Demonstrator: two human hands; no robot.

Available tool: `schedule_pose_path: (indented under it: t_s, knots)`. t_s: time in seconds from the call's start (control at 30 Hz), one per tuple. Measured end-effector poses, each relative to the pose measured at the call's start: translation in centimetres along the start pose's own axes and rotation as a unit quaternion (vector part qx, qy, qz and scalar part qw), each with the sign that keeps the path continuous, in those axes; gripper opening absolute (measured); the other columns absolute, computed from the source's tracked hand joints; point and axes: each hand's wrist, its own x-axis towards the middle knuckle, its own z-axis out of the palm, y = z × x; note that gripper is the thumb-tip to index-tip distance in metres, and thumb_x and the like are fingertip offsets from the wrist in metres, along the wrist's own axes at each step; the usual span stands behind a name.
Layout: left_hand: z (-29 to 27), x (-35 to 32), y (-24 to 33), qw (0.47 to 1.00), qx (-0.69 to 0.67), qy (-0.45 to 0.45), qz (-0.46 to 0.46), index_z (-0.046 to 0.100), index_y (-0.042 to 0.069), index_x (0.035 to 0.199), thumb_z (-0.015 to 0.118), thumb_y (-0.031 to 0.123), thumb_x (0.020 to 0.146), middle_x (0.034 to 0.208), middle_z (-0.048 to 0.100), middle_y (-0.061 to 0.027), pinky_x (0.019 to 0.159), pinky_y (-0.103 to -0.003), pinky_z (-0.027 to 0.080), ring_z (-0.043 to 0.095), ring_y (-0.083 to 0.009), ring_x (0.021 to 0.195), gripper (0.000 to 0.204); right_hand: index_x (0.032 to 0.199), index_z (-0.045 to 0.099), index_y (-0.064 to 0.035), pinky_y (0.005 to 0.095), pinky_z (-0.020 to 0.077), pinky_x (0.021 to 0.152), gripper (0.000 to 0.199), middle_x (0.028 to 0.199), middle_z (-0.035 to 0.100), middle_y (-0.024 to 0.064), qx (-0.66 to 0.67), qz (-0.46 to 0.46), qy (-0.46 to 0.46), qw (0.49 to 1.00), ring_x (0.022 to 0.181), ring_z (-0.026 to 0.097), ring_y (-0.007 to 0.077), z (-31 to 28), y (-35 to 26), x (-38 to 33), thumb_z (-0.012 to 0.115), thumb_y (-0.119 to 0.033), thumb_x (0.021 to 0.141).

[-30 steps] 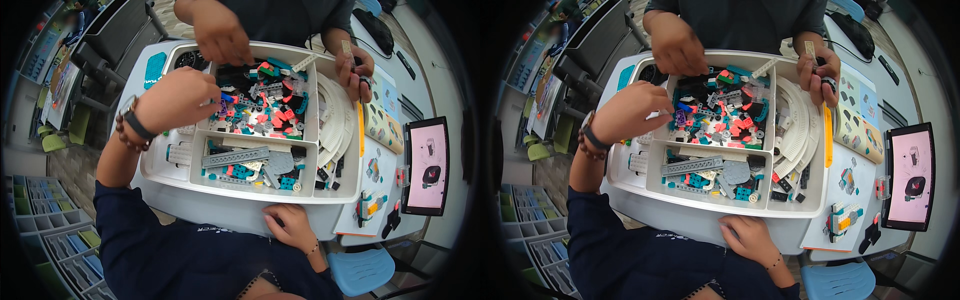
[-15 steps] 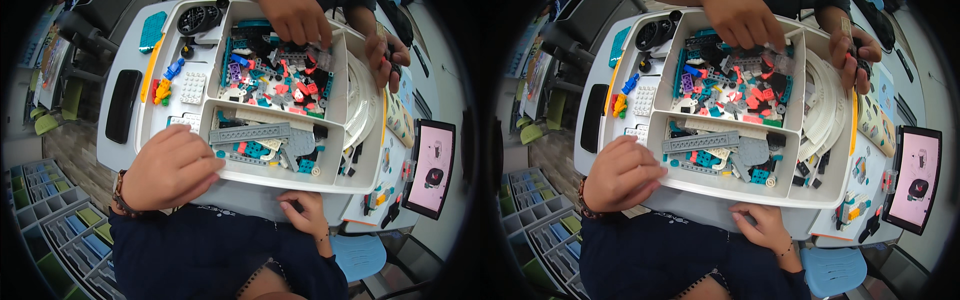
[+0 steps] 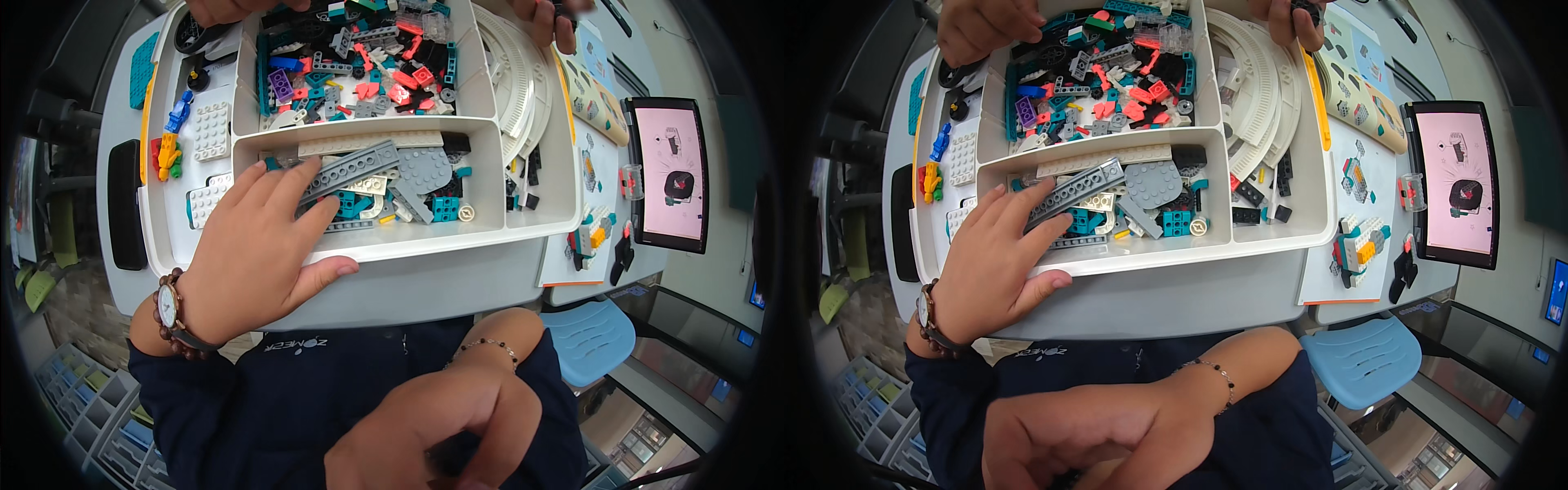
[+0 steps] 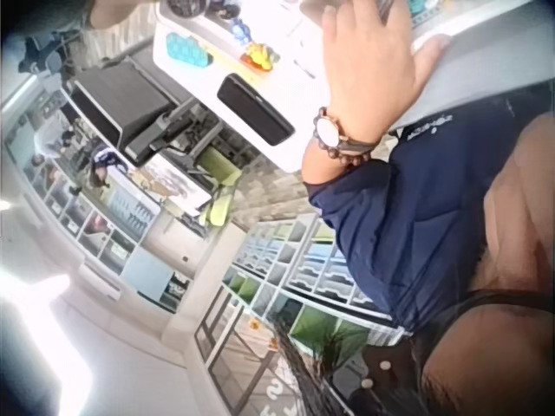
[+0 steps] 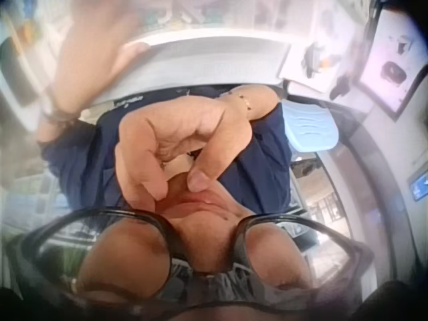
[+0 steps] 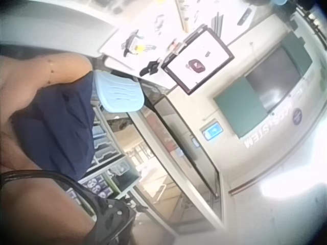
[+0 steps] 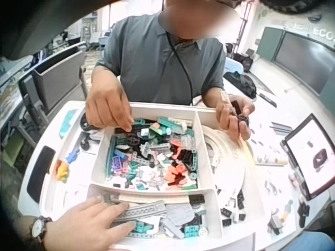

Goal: The person assembles a small structure from colorful interlocking building blocks, selecting pieces from a compartmentalized tray and attaching them to a base plate. They reference a printed instruction manual and a tablet screen while adding and removing individual blocks to match the illustrated steps.

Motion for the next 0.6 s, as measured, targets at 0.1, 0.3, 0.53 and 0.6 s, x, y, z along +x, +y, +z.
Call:
schedule_pose_path:
  t_s: [0.1, 0.3, 0.53, 0.6]
  knots:
    - [0.0, -0.1, -0.1, 0.999, -0.041, -0.024, 0.009, 0.059, 0.004, 0.112, 0.054, 0.046, 0.084, 0.122, 0.048, -0.0234, 0.100, -0.049, 0.034, 0.050, -0.0394, 0.108, 0.050, 0.106, 0.043, 0.0120, 0.0314, 0.0448, 0.073, 0.041, 0.099, 0.054, 0.0210, 0.082, 0.075, 0.036, 0.993, 0.089, 0.056, 0.0250, 0.1, -0.2, -0.5, 0.054, 0.001, 0.068]
    - [0.1, -0.5, 0.3, 0.999, -0.032, 0.020, -0.003, 0.059, 0.004, 0.111, 0.064, 0.037, 0.080, 0.118, 0.050, -0.0224, 0.095, -0.046, 0.039, 0.051, -0.0402, 0.105, 0.045, 0.109, 0.041, 0.0138, 0.0307, 0.0444, 0.074, 0.046, 0.099, 0.052, 0.0191, 0.009, 0.039, 0.013, 0.999, 0.088, 0.054, 0.0236, -0.9, 0.4, 0.0, 0.053, -0.004, 0.068]
    - [-1.9, -0.8, 0.0, 0.974, -0.089, 0.208, -0.032, 0.062, 0.004, 0.100, 0.074, -0.003, 0.063, 0.110, 0.053, -0.0199, 0.075, -0.035, 0.050, 0.061, -0.0295, 0.088, 0.040, 0.110, 0.043, 0.0148, 0.0308, 0.0432, 0.076, 0.047, 0.101, 0.052, 0.0186, 0.032, 0.081, 0.013, 0.996, 0.090, 0.053, 0.0248, -1.9, 0.5, -0.3, 0.053, -0.006, 0.069]
    - [-2.0, -0.9, -0.2, 0.953, -0.063, 0.293, -0.037, 0.058, 0.006, 0.092, 0.069, -0.008, 0.067, 0.107, 0.054, -0.0180, 0.077, -0.034, 0.050, 0.062, -0.0267, 0.090, 0.032, 0.109, 0.044, 0.0146, 0.0310, 0.0429, 0.077, 0.046, 0.100, 0.052, 0.0186, 0.042, 0.118, 0.034, 0.992, 0.091, 0.053, 0.0253, -1.6, -0.4, -0.5, 0.053, -0.006, 0.069]
